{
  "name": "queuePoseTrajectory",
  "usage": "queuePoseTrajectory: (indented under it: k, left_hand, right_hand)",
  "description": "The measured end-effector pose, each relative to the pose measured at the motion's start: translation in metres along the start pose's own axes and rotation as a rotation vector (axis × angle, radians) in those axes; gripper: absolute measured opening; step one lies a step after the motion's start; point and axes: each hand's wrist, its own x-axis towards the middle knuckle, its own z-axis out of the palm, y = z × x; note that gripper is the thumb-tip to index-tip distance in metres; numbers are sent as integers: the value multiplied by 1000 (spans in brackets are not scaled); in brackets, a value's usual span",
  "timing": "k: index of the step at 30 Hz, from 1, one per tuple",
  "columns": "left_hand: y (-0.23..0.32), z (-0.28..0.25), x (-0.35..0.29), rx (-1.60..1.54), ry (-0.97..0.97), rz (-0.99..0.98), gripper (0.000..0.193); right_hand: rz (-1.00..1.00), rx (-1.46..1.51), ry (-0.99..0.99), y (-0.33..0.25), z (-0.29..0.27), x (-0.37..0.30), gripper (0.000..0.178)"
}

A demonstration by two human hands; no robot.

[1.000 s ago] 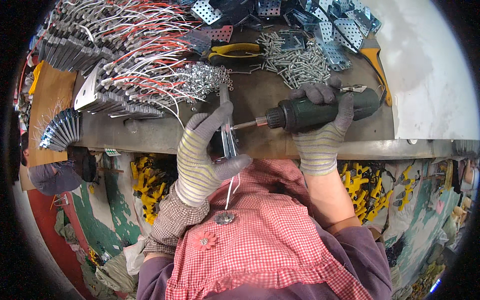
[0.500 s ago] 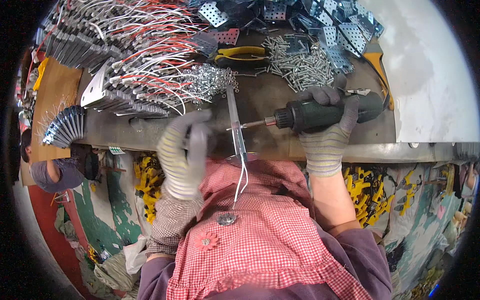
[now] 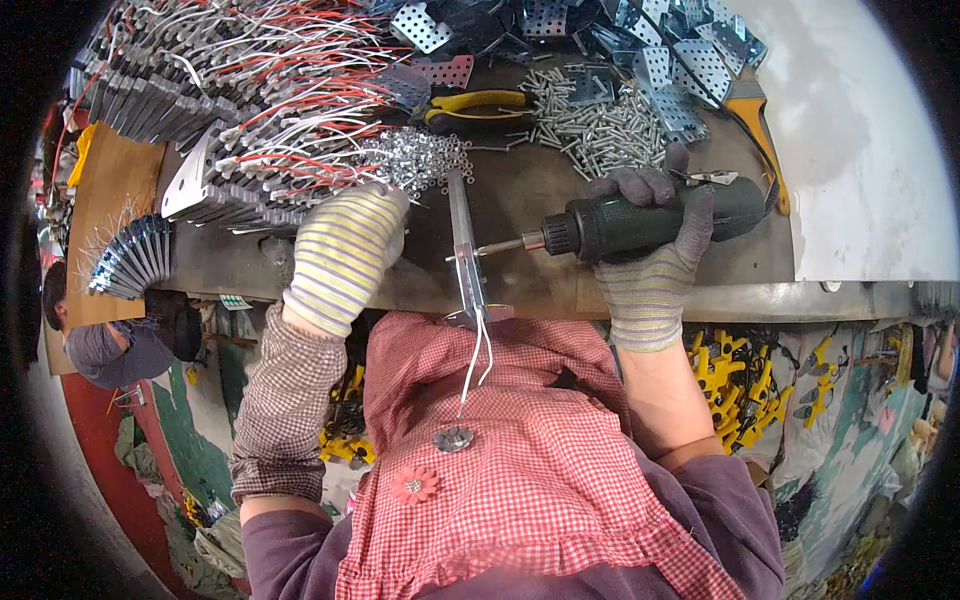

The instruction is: The person assembles electronic component housings by hand, joining plastic housings, metal brackets, wires, and plastic standoffs with screws. An electric screwdriver is used to secure the screws.

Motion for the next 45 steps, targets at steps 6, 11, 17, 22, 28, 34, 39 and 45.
queuePoseTrajectory:
  k: [6,11,17,22,28,34,39,45]
  left_hand:
    - [42,-23,-17,-956,97,-456,15]
    - [81,-16,-24,-1395,223,-631,15]
    - [84,0,-29,-1247,345,-536,18]
    - [86,-7,-25,-1317,301,-586,15]
    - [81,2,-16,-1058,413,-354,6]
    - [86,5,-10,-939,479,-311,9]
    - [83,13,-9,-897,473,-265,10]
    - [80,21,-10,-866,440,-204,11]
  right_hand:
    - [-33,-156,-25,5,-1,3,62]
    - [-12,-106,-38,4,-1,3,58]
    - [31,-47,-56,3,-4,4,40]
    - [27,-56,-40,3,-1,3,38]
    - [37,-68,-47,4,0,3,38]
    - [10,-100,-31,3,-3,2,38]
    - [16,-81,-11,5,2,2,37]
    - [34,-36,-37,6,-2,-2,37]
